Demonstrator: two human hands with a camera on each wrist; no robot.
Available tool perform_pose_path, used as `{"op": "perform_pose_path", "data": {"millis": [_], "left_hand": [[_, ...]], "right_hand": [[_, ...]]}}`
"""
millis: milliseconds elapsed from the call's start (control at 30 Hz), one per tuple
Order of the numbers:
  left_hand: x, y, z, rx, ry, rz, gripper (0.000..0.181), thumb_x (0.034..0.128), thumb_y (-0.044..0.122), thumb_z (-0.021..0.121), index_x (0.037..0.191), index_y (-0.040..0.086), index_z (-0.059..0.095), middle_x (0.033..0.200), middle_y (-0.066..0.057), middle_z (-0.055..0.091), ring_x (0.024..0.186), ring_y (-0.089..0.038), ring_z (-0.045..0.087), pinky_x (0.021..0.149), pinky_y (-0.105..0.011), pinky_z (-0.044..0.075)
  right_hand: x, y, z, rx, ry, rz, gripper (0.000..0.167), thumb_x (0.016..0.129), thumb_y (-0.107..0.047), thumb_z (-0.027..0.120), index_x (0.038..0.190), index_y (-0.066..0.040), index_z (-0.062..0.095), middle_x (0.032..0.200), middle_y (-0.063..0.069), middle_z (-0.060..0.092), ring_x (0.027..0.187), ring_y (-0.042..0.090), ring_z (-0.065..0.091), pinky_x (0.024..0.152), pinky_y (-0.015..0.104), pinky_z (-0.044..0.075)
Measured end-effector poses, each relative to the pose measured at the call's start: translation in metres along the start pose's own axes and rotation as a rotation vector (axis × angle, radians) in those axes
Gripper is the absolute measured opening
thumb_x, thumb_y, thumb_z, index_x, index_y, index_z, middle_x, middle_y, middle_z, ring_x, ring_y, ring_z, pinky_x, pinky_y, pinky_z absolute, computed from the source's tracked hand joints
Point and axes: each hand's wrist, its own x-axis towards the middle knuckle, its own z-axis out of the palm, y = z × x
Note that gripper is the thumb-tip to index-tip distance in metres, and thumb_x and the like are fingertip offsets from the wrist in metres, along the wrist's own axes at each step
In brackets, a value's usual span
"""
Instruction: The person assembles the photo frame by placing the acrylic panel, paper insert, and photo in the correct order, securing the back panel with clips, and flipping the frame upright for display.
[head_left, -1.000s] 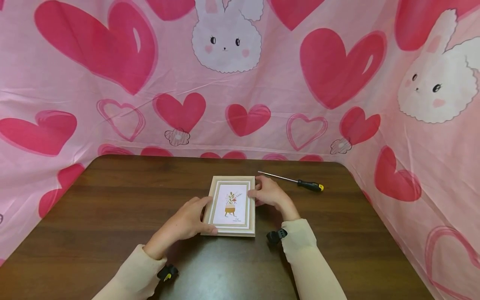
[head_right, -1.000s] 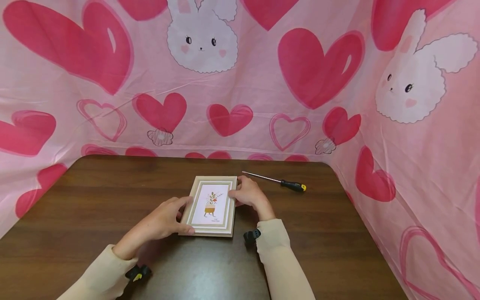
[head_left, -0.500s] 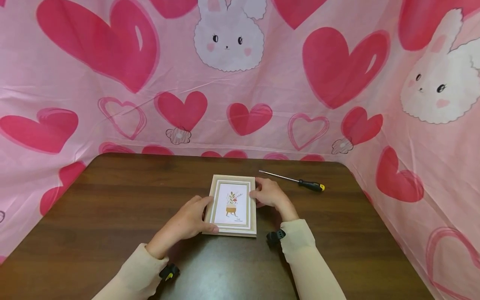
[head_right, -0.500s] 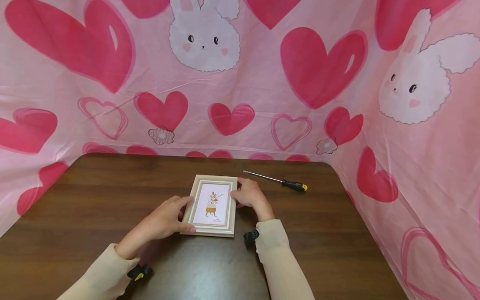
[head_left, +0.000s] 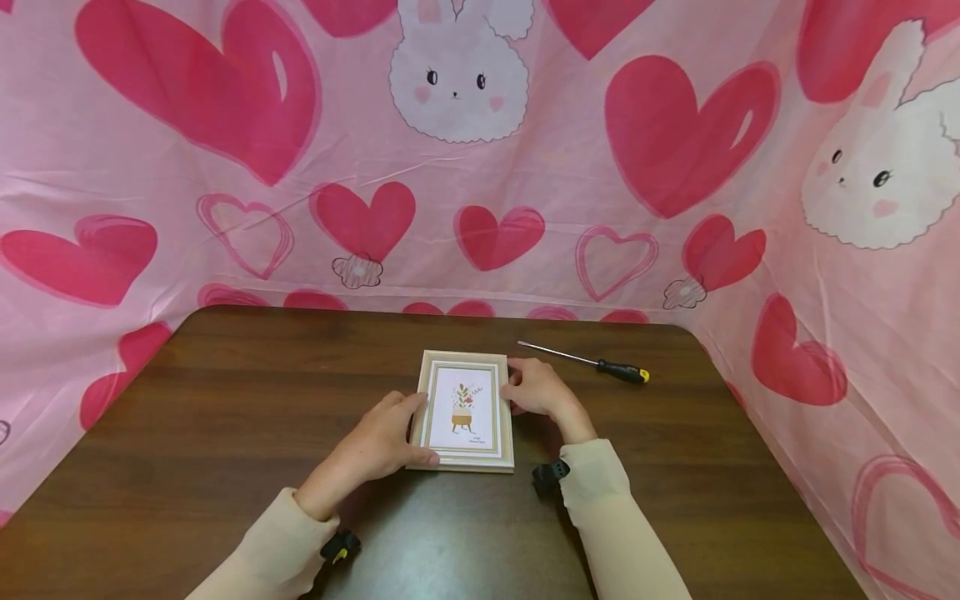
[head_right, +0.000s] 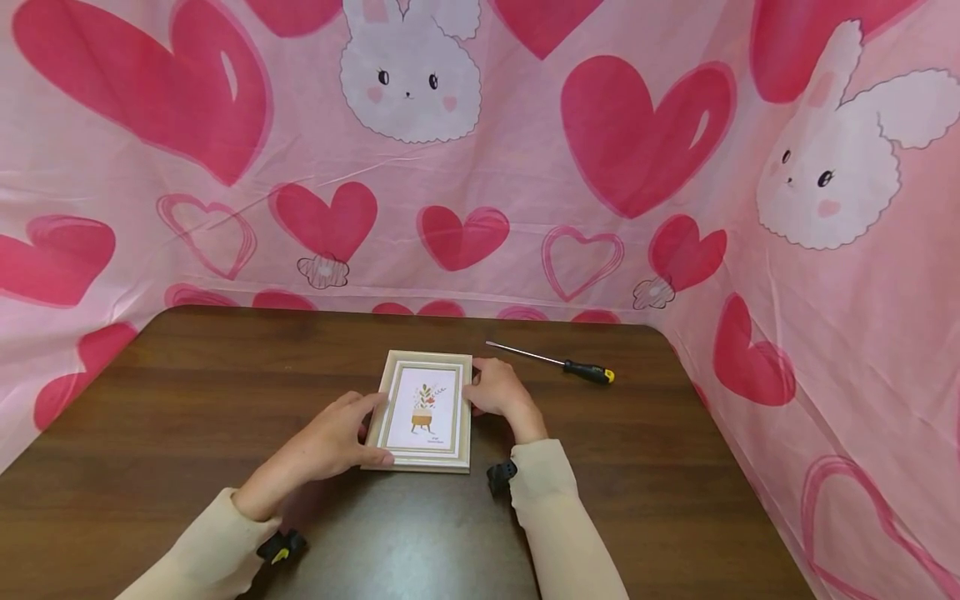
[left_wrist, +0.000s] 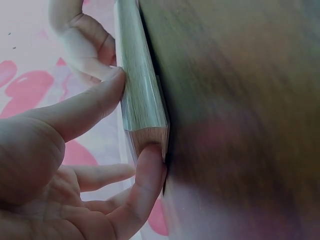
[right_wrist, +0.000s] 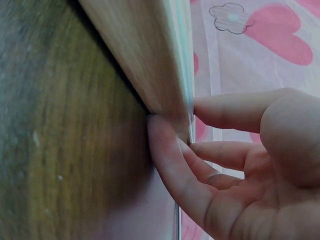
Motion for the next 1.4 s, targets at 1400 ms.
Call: {"op": "perform_pose_path", "data": {"millis": [1400], "left_hand": [[-0.0007,-0.0024,-0.0032,-0.002,-0.025,0.045,0.092,0.0774,0.031,0.097,0.151,-0.001,0.054,0.124,-0.017,0.060,0.107,-0.027,0.060,0.097,-0.049,0.054]], "right_hand": [[-0.0041,0.0016,-0.0022,-0.055,0.001,-0.044,0.060,0.102,-0.008,0.068,0.156,0.005,0.047,0.098,0.013,0.068,0.069,0.019,0.073,0.069,0.035,0.065]]}}
